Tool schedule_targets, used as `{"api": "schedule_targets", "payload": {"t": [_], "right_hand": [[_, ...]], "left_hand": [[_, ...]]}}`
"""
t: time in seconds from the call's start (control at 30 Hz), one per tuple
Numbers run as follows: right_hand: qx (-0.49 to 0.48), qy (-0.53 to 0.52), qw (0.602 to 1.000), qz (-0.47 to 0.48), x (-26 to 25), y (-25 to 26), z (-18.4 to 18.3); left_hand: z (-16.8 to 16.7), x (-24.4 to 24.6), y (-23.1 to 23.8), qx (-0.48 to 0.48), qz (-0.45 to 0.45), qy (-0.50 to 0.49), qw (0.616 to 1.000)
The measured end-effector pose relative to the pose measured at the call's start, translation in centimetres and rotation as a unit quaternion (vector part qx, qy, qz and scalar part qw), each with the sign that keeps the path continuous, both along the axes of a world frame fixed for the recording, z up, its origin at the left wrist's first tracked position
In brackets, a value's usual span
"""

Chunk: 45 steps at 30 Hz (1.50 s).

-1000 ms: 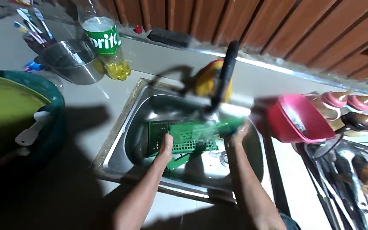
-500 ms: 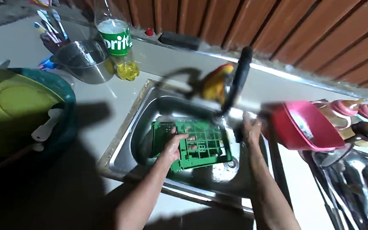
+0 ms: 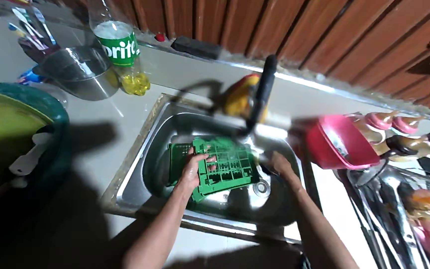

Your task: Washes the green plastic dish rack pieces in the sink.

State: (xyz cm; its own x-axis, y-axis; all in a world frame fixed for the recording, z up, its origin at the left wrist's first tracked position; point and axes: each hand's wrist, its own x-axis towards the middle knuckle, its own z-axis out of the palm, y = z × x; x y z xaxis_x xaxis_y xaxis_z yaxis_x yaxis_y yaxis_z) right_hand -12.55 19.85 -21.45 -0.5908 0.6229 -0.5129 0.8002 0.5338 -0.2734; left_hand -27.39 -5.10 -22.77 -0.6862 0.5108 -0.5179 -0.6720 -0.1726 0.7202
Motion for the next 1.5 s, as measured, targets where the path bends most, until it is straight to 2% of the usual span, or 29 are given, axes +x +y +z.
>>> {"api": "schedule_targets", "payload": {"t": [0.03, 0.1, 0.17, 0.23, 0.27, 0.33, 0.37, 0.47, 0.53, 0.6, 0.67, 0.73, 0.77, 0.8, 0.87, 0.93, 1.0, 1.07, 1.2, 1.4, 1.5], "right_hand": [[-0.004, -0.042, 0.999, 0.032, 0.8, 0.6, -0.4], [0.021, 0.001, 0.998, 0.052, 1.5, 0.6, 0.6], [0.089, 0.178, 0.979, 0.049, 0.6, -0.4, 3.4], [0.154, 0.341, 0.924, 0.077, -1.4, -1.8, 6.5], [0.192, 0.379, 0.899, 0.103, -2.9, -2.4, 8.1], [0.290, 0.372, 0.870, 0.145, -6.2, -3.6, 10.7], [0.322, 0.327, 0.874, 0.158, -7.7, -4.2, 11.7], [0.348, 0.213, 0.892, 0.193, -10.2, -4.8, 13.2], [0.350, 0.226, 0.886, 0.202, -10.3, -4.4, 13.1], [0.326, 0.324, 0.872, 0.169, -10.1, -3.6, 12.1], [0.249, 0.423, 0.862, 0.129, -9.6, -2.6, 11.0], [0.077, 0.500, 0.853, 0.127, -8.2, -0.9, 10.0], [-0.014, 0.506, 0.854, 0.121, -7.1, 0.1, 9.6], [-0.059, 0.483, 0.866, 0.112, -5.9, 1.0, 9.0], [-0.044, 0.346, 0.931, 0.104, -3.9, 2.5, 6.5], [-0.015, 0.186, 0.973, 0.132, -2.9, 3.0, 1.1], [0.013, 0.090, 0.977, 0.195, -2.7, 3.9, -7.3], [0.023, 0.041, 0.975, 0.219, -2.1, 3.5, -11.5], [0.078, 0.037, 0.973, 0.216, -0.8, 3.2, -11.8], [0.115, 0.010, 0.981, 0.158, -0.1, 3.6, -8.4], [0.109, -0.031, 0.978, 0.174, 0.2, 3.4, -6.3]], "left_hand": [[-0.2, -0.1, 0.1, -0.005, 0.006, 0.000, 1.000], [-0.4, -0.1, 0.3, -0.017, 0.012, -0.004, 1.000], [-0.5, -0.1, 0.3, -0.024, 0.012, -0.011, 1.000], [-1.0, -0.2, 0.2, -0.032, 0.010, -0.011, 0.999], [-1.4, -0.3, 0.1, -0.036, 0.005, -0.006, 0.999], [-2.0, -0.5, 0.1, -0.050, -0.008, 0.010, 0.999], [-2.1, -0.6, 0.1, -0.059, -0.012, 0.017, 0.998], [-2.1, -0.6, 0.2, -0.089, -0.015, 0.029, 0.995], [-2.1, -0.6, 0.2, -0.107, -0.017, 0.040, 0.993], [-2.2, -0.8, 0.1, -0.125, -0.025, 0.051, 0.990], [-2.2, -0.9, 0.0, -0.148, -0.028, 0.056, 0.987], [-2.4, -1.0, -0.1, -0.163, -0.016, 0.050, 0.985], [-2.3, -1.1, -0.1, -0.169, -0.010, 0.044, 0.985], [-2.1, -1.2, -0.1, -0.176, -0.008, 0.040, 0.984], [-1.9, -1.2, -0.1, -0.188, -0.001, 0.041, 0.981], [-1.8, -1.2, 0.0, -0.198, -0.002, 0.048, 0.979], [-1.8, -1.2, 0.0, -0.208, 0.003, 0.055, 0.977], [-1.6, -1.2, -0.1, -0.213, 0.001, 0.066, 0.975], [-1.3, -0.9, 0.1, -0.221, -0.002, 0.086, 0.971], [-1.0, -0.8, 0.1, -0.215, -0.007, 0.114, 0.970], [-1.0, -0.7, 0.2, -0.220, -0.011, 0.118, 0.968]]}}
